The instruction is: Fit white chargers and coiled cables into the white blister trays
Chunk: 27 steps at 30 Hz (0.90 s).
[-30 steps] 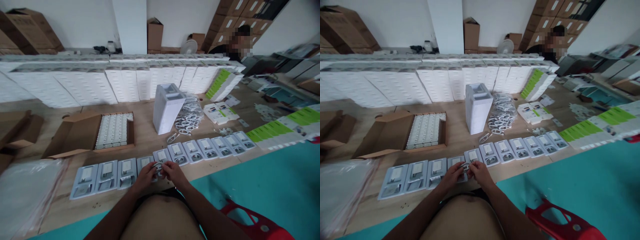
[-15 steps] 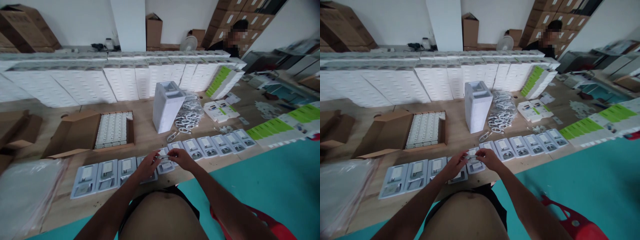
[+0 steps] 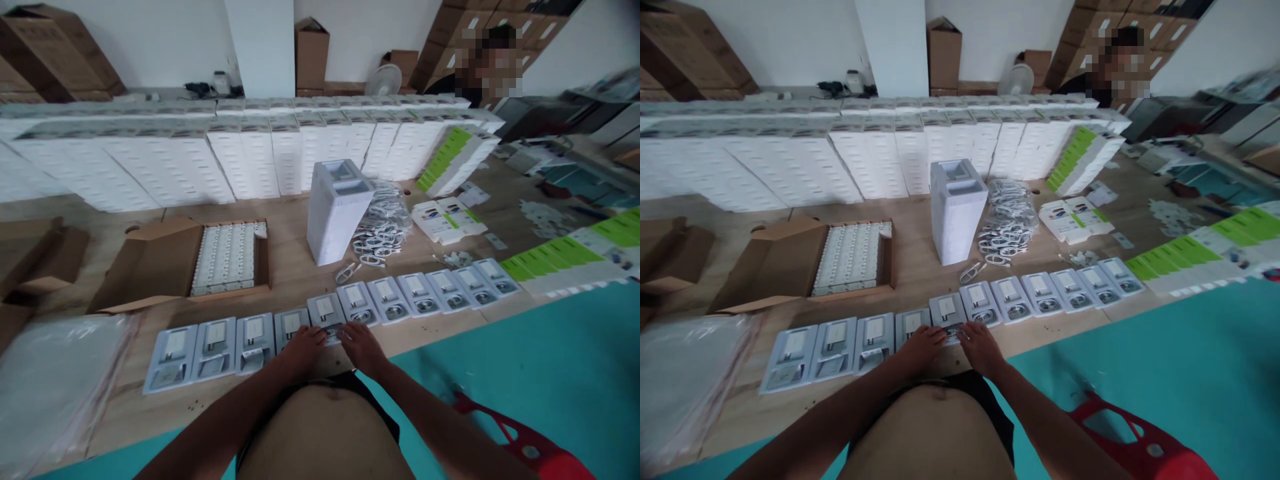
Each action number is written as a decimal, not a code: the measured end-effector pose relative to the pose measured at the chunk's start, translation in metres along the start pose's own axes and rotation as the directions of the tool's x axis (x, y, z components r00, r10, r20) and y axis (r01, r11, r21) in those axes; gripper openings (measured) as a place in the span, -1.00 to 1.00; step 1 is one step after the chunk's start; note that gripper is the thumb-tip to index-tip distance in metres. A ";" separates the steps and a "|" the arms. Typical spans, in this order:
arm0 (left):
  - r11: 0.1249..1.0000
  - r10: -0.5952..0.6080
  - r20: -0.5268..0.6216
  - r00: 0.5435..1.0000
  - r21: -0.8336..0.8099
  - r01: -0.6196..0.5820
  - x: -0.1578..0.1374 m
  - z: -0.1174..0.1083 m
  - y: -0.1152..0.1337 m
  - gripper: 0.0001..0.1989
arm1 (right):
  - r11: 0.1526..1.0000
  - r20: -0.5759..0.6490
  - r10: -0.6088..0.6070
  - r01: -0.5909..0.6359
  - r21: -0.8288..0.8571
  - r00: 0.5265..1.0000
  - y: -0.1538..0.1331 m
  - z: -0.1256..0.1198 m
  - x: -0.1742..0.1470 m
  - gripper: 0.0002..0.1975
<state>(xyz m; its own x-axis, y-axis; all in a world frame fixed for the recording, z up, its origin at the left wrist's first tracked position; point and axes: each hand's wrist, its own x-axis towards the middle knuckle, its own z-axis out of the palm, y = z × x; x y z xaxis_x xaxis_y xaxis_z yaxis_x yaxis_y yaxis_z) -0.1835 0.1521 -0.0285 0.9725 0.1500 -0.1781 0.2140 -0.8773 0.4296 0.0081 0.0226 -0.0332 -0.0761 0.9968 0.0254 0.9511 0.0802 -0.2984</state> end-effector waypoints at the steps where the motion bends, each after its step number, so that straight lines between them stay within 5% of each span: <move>1: 1.000 -0.002 0.003 1.000 0.022 0.002 0.000 0.001 0.000 -0.66 | 0.999 0.012 -0.003 0.003 -0.032 1.000 -0.001 0.000 -0.003 -0.67; 10: 0.996 -0.077 0.048 0.996 -0.030 0.078 0.013 -0.005 0.008 -0.74 | 0.997 0.181 0.044 -0.030 -0.078 0.982 -0.012 -0.016 0.020 -0.81; 15: 0.965 -0.206 -0.056 0.977 -0.177 0.194 0.008 -0.010 0.021 -0.60 | 0.973 0.132 0.220 -0.209 -0.092 0.967 0.050 -0.054 0.070 -0.76; 21: 0.767 -0.485 -0.163 0.859 -0.552 0.327 0.007 -0.026 0.069 -0.61 | 0.967 0.135 0.186 -0.157 -0.201 0.973 0.153 -0.078 0.145 -0.59; 27: 0.524 -0.707 -0.113 0.698 -0.746 0.410 0.021 -0.037 0.098 -0.65 | 0.972 0.288 -0.084 0.142 -0.186 0.954 0.186 -0.073 0.176 -0.82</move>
<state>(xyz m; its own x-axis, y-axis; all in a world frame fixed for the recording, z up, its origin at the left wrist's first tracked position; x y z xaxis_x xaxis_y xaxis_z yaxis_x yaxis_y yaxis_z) -0.1387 0.0864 0.0424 0.5377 0.7766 -0.3283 0.5798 -0.0578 0.8127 0.1934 0.2123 -0.0144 -0.2391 0.9444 -0.2255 0.9695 0.2194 -0.1091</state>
